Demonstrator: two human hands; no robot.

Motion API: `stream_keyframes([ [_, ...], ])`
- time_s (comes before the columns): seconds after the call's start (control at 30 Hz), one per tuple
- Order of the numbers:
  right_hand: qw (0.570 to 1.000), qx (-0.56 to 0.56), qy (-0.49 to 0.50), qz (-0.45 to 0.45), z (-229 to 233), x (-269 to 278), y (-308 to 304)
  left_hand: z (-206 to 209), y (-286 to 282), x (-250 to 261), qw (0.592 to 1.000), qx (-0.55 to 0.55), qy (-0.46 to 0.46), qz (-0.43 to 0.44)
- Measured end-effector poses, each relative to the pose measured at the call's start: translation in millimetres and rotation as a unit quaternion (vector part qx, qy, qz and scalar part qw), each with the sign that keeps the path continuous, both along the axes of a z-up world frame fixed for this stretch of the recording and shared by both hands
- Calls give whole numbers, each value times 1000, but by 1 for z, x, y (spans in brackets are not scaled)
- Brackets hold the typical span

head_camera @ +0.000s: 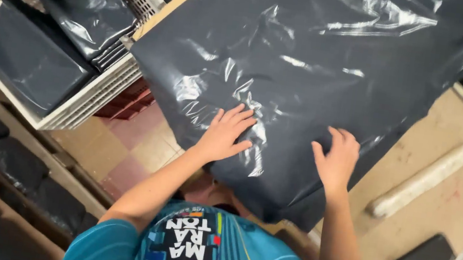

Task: The person repeatedly retrieves black poly mailers from a conveyor belt, unfolds them on a wooden table, folds them in half, and places them into a white plastic basket. The process is repeated multiple times throughout the clip.

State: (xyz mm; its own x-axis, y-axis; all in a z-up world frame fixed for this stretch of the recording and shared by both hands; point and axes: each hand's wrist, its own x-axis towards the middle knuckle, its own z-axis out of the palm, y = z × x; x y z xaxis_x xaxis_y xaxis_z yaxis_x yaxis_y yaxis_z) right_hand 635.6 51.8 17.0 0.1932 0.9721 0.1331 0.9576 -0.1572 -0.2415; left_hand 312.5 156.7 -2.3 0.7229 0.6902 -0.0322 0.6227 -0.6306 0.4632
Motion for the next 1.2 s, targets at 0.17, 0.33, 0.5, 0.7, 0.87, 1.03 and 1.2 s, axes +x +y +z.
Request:
stream_keyframes([
  [0.17,952,-18,144,-269,-16,-53,-118,-2,-4,-84,976,-73,-197,48],
  [0.33,892,9,185,-413,-71,-63,-150,7,-18,-193,969,-154,-181,61],
  [0.5,869,54,191,-453,-102,-40,-144,10,-51,-254,969,-184,-161,39],
  [0.7,806,195,218,-515,-99,-29,-150,-7,-67,-287,976,-187,-112,12],
  [0.87,791,233,237,-513,-116,-8,-173,-10,-64,-294,977,-184,-106,2],
  [1.03,825,134,276,-475,-126,7,-157,-14,-46,-286,980,-164,-114,-11],
  [1.2,828,115,123,-535,-147,28,-145,12,-36,-262,978,-168,-125,-4],
])
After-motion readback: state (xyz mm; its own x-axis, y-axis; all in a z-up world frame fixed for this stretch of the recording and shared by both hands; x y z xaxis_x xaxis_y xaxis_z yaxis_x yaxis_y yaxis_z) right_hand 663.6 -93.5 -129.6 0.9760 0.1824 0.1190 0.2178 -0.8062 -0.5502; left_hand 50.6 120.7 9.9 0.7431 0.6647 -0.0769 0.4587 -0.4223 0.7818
